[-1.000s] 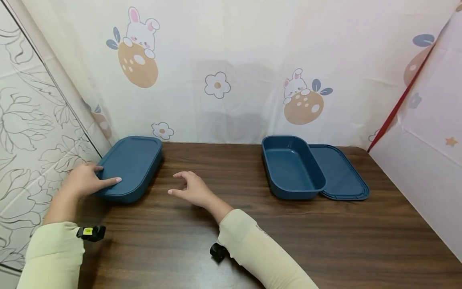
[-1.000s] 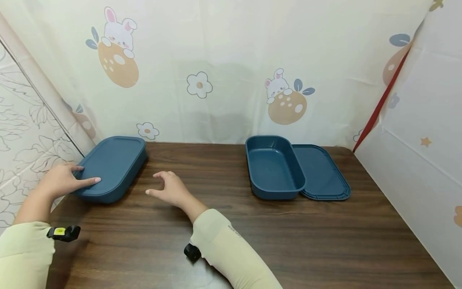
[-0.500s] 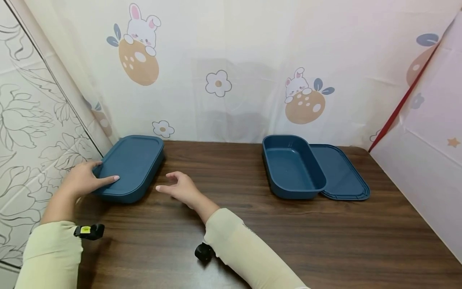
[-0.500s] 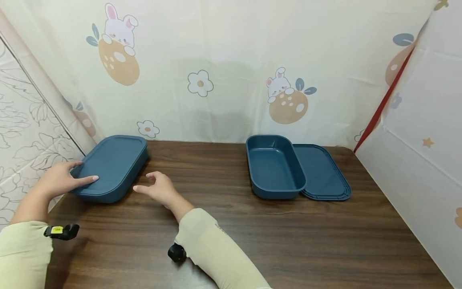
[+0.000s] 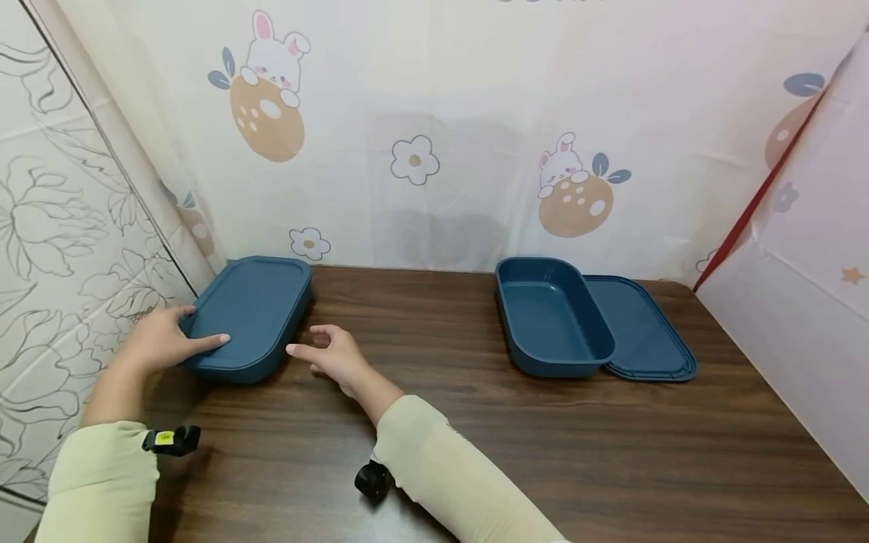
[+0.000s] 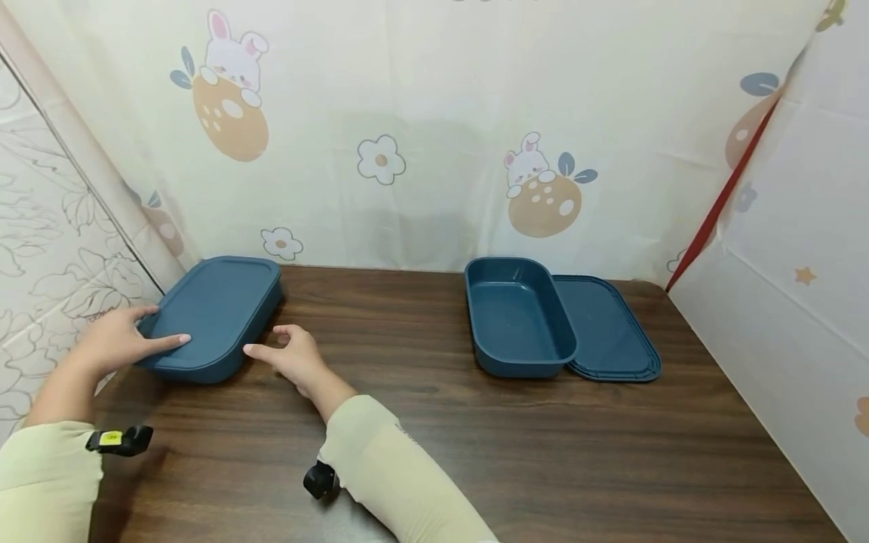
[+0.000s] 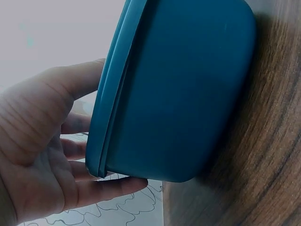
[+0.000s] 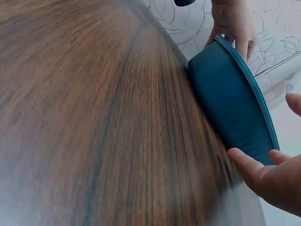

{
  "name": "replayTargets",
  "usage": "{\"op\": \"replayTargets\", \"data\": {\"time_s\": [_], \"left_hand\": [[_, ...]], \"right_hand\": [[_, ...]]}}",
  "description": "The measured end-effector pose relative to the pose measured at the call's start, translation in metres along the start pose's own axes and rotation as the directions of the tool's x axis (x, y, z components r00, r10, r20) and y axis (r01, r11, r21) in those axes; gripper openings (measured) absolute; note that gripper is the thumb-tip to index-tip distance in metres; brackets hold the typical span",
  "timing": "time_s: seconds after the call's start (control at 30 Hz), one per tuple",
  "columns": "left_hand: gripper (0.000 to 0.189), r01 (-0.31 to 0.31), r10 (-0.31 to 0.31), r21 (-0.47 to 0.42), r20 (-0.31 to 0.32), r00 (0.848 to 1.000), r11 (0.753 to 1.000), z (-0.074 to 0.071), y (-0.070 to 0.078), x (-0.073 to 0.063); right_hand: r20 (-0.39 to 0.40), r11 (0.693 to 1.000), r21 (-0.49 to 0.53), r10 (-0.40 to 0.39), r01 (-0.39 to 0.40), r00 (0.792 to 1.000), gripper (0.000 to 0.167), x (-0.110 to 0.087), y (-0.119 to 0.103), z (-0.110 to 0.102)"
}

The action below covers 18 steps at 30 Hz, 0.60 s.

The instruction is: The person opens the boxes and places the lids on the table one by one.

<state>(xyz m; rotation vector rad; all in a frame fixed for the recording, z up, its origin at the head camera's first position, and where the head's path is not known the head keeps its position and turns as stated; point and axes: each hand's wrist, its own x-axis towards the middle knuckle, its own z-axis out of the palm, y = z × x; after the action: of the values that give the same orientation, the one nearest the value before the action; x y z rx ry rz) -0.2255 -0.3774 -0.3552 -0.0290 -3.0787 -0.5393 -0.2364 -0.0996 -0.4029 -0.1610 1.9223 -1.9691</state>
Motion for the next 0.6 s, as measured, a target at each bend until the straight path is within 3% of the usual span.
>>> {"op": "replayTargets", "data": {"time_s": [0.43,0.6], "left_hand": [[0.097,-0.030,0.030,-0.004,0.012,0.999,1.000,-0.002,0.004,-0.010],[0.093,0.010,-0.007,-0.064,0.048,0.999,0.998,-0.007,-0.001,-0.012]], "right_hand": [[-0.017,0.990,0.135,0.044,-0.041,0.999,0.054,-0.007,-0.002,0.011],[-0.015,0.985,0.162,0.054,-0.051,0.998,0.058,-0.008,-0.001,0.012]]}}
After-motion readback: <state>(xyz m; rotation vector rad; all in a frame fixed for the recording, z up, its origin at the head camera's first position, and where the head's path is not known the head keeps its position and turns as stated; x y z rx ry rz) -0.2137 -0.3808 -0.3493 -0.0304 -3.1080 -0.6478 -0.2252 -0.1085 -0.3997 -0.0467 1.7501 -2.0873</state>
